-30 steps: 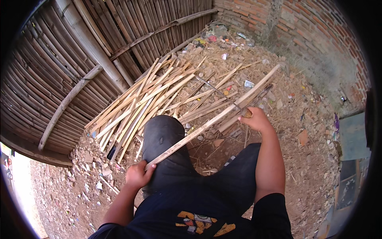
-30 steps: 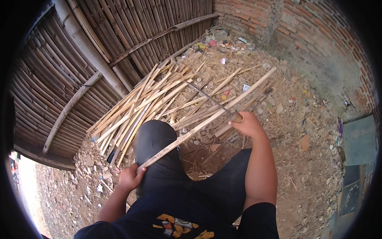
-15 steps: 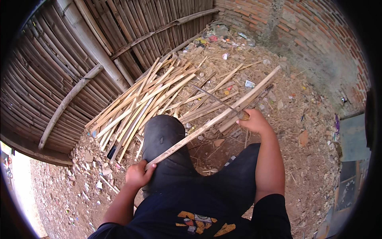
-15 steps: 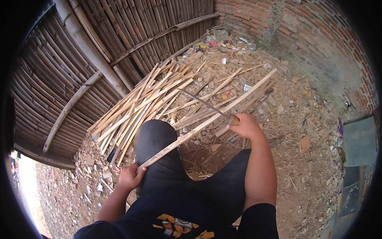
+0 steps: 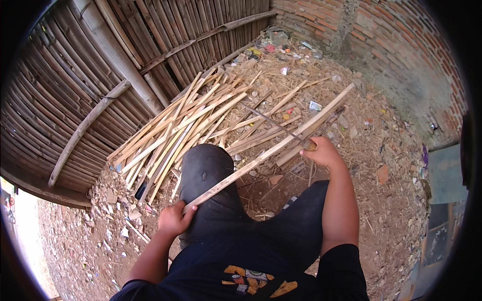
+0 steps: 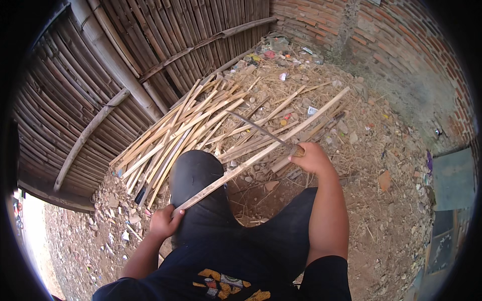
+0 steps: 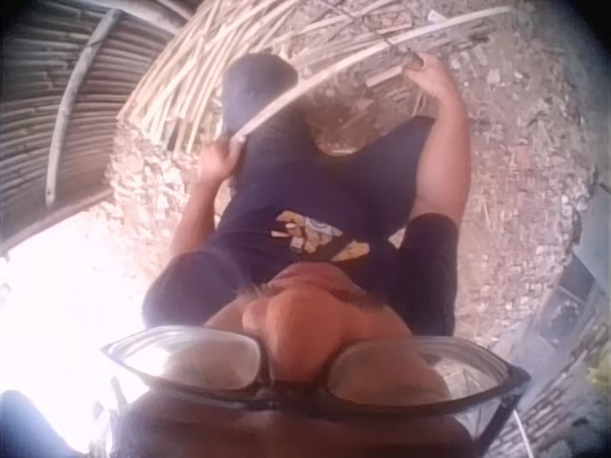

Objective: The person uses a curved blade to shave off strips of bark and wood from a thin wooden pole, while sitting in an outdoor workshop area.

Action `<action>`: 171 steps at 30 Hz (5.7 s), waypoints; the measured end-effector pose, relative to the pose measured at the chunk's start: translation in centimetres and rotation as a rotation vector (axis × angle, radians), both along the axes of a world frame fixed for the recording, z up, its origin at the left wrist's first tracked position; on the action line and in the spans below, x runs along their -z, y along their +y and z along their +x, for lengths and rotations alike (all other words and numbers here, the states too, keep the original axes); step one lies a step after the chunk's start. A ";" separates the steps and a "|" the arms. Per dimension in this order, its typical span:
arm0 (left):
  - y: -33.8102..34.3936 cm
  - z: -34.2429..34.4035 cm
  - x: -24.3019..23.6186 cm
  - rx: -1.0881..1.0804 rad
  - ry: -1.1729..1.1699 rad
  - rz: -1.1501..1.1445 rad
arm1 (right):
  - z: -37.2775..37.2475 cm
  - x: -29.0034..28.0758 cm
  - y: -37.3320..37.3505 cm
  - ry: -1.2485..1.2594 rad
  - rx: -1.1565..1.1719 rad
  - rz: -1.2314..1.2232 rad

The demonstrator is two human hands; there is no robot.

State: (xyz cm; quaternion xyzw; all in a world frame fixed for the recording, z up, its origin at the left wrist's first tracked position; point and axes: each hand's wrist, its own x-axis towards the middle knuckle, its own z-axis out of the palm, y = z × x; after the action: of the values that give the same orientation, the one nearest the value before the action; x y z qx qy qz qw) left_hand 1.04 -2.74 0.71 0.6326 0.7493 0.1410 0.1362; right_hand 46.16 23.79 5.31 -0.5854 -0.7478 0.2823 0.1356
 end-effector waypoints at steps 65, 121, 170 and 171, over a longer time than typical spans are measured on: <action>-0.1 -0.2 0.4 -0.003 -0.002 -0.007 | -0.6 -0.2 -0.5 -0.053 -0.007 -0.015; -0.2 0.0 0.4 0.002 0.022 0.033 | -1.8 -1.4 -1.0 -0.119 -0.015 -0.008; 0.0 0.7 -0.2 -0.037 0.024 -0.017 | 0.1 -0.1 0.6 0.016 0.127 0.028; 0.0 0.6 -0.2 -0.033 0.036 -0.020 | 0.4 0.1 1.0 0.029 0.173 0.021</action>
State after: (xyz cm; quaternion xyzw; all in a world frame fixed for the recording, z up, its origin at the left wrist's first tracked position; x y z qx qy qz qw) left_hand 1.67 -2.78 0.92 0.6210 0.7634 0.1245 0.1266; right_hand 46.55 24.74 5.20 -0.6422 -0.6953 0.2700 0.1767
